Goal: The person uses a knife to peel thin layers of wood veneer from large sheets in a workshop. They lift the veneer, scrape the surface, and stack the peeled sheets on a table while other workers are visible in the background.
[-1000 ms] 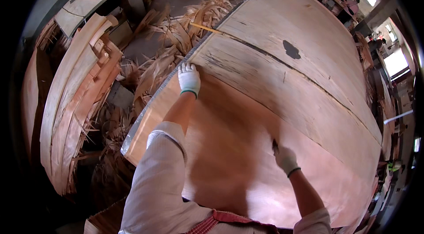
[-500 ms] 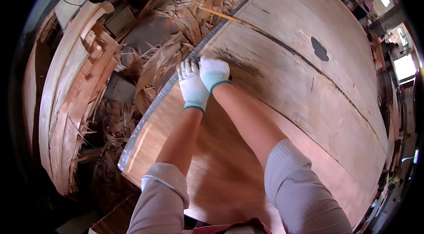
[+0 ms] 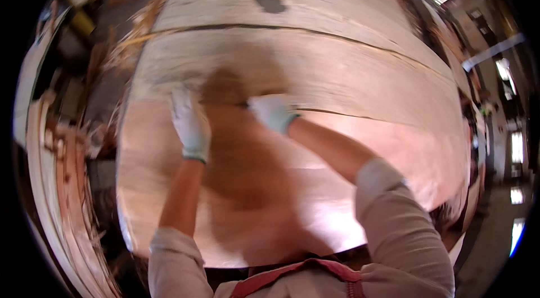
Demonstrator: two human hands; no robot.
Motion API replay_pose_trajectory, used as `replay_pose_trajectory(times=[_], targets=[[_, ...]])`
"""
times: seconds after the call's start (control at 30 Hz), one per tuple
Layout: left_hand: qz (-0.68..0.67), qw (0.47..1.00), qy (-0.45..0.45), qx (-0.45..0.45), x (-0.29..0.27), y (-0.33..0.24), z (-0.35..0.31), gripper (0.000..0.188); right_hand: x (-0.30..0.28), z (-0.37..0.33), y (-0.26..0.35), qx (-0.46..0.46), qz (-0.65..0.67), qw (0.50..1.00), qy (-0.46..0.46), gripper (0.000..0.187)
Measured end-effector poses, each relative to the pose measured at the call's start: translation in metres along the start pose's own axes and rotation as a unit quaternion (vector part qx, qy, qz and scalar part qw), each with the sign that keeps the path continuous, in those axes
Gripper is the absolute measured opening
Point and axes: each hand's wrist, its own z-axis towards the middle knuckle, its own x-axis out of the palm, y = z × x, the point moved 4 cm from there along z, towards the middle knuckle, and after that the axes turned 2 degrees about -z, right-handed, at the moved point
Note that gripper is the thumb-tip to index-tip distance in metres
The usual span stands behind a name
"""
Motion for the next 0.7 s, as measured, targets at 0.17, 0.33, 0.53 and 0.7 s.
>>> replay_pose_trajectory(times=[0.17, 0.33, 0.53, 0.7], targets=[[0.007, 0.991, 0.129, 0.043, 0.025, -0.095, -0.031, 0.047, -0.006, -0.040, -0.045, 0.074, -0.013, 0.997, 0.022, 0.018], [0.063, 0.990, 0.118, 0.046, 0.043, -0.091, -0.039, 0.044, -0.008, -0.227, -0.253, 0.102, 0.003, 0.995, 0.015, 0.022], [-0.375, 0.917, 0.135, 0.023, 0.064, -0.371, -0.087, 0.050, 0.001, -0.280, -0.319, 0.110, -0.028, 0.993, 0.007, 0.018], [0.054, 0.978, 0.171, 0.103, 0.093, -0.498, -0.112, 0.047, -0.029, -0.299, -0.335, 0.134, -0.061, 0.977, 0.153, 0.026]])
